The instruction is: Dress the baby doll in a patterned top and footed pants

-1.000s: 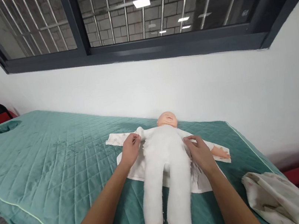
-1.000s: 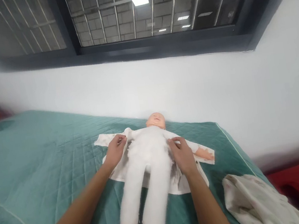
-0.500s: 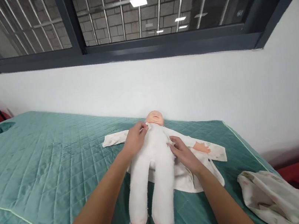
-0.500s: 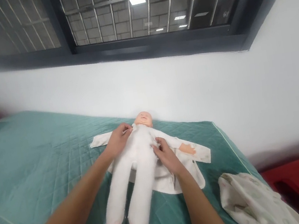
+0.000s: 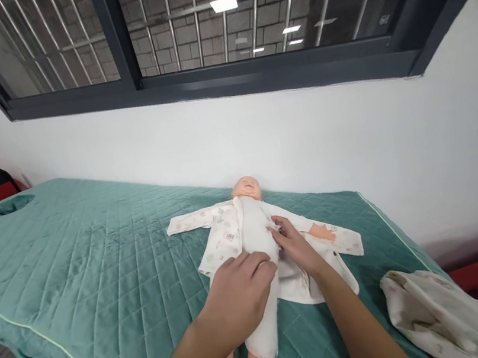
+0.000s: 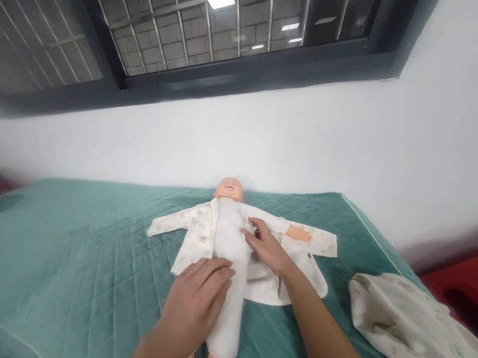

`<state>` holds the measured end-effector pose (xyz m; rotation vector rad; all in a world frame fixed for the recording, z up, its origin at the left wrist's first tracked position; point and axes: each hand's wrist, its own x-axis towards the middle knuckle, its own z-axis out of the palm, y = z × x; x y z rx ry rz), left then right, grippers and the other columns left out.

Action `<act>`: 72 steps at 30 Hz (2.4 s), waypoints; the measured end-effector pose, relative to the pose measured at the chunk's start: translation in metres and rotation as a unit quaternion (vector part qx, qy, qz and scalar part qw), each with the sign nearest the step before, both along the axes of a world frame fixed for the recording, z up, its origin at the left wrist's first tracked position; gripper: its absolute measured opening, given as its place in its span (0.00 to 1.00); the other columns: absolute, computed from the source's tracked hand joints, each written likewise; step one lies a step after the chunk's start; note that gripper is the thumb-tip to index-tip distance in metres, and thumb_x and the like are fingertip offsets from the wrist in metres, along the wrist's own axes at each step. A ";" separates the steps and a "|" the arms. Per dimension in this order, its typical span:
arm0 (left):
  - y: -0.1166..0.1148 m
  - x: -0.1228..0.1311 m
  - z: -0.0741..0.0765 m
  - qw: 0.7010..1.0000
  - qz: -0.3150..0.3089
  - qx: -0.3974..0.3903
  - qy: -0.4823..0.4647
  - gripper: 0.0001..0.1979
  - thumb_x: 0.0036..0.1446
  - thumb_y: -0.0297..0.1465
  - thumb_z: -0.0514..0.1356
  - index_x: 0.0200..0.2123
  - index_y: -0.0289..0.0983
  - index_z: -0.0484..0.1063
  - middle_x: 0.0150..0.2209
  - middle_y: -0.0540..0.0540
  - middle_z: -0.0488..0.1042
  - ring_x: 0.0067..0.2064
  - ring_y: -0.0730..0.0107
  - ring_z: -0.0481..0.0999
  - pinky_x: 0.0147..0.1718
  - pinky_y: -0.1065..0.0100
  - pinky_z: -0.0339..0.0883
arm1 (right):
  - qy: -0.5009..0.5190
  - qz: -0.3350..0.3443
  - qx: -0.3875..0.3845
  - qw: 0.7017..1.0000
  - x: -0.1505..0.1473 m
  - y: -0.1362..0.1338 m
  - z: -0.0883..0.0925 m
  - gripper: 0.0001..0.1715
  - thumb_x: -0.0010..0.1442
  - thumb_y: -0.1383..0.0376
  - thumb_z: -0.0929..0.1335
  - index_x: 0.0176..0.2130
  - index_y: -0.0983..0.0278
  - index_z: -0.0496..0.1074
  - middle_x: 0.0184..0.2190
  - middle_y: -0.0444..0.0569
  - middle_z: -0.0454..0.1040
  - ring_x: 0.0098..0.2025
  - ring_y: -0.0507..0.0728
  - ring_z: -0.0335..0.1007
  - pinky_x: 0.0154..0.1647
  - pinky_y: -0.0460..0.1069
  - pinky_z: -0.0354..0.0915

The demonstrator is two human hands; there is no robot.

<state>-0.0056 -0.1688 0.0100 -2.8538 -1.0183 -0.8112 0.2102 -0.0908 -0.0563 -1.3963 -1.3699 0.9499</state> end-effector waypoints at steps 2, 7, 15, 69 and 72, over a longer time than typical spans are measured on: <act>-0.011 -0.014 -0.018 0.996 0.032 0.003 -0.088 0.15 0.65 0.26 0.52 0.53 0.41 0.65 0.51 0.45 0.72 0.51 0.62 0.72 0.49 0.59 0.68 | -0.011 0.003 0.002 1.000 0.001 0.001 -0.002 0.32 0.59 0.46 0.66 0.57 0.58 0.62 0.39 0.46 0.70 0.35 0.55 0.66 0.38 0.50 0.65; -0.002 -0.049 -0.055 0.948 0.207 -0.067 -0.231 0.22 0.64 0.34 0.57 0.60 0.42 0.60 0.57 0.41 0.64 0.59 0.57 0.65 0.57 0.53 0.62 | -0.037 -0.011 0.004 0.999 0.002 0.001 -0.004 0.32 0.60 0.45 0.65 0.57 0.58 0.63 0.41 0.47 0.71 0.38 0.56 0.68 0.43 0.51 0.65; 0.006 -0.056 -0.063 0.933 0.106 -0.208 -0.274 0.10 0.65 0.38 0.53 0.38 0.41 0.71 0.40 0.44 0.70 0.42 0.64 0.71 0.42 0.61 0.68 | -0.052 -0.007 0.005 0.999 0.002 0.000 -0.001 0.32 0.60 0.45 0.65 0.57 0.57 0.63 0.43 0.47 0.72 0.40 0.58 0.69 0.46 0.53 0.65; -0.015 -0.062 -0.082 0.856 0.342 -0.253 -0.294 0.18 0.60 0.38 0.55 0.52 0.39 0.68 0.43 0.43 0.77 0.43 0.57 0.77 0.41 0.58 0.71 | -0.046 -0.053 -0.002 0.998 0.032 -0.018 0.019 0.32 0.61 0.47 0.64 0.58 0.60 0.65 0.47 0.54 0.76 0.45 0.59 0.75 0.48 0.55 0.67; -0.014 -0.056 -0.064 0.846 0.363 -0.177 -0.347 0.15 0.60 0.36 0.54 0.49 0.41 0.68 0.49 0.43 0.74 0.46 0.59 0.75 0.45 0.58 0.71 | -0.145 -0.175 -0.006 0.974 0.067 -0.028 0.032 0.22 0.62 0.49 0.62 0.44 0.60 0.72 0.39 0.52 0.79 0.40 0.60 0.75 0.43 0.53 0.66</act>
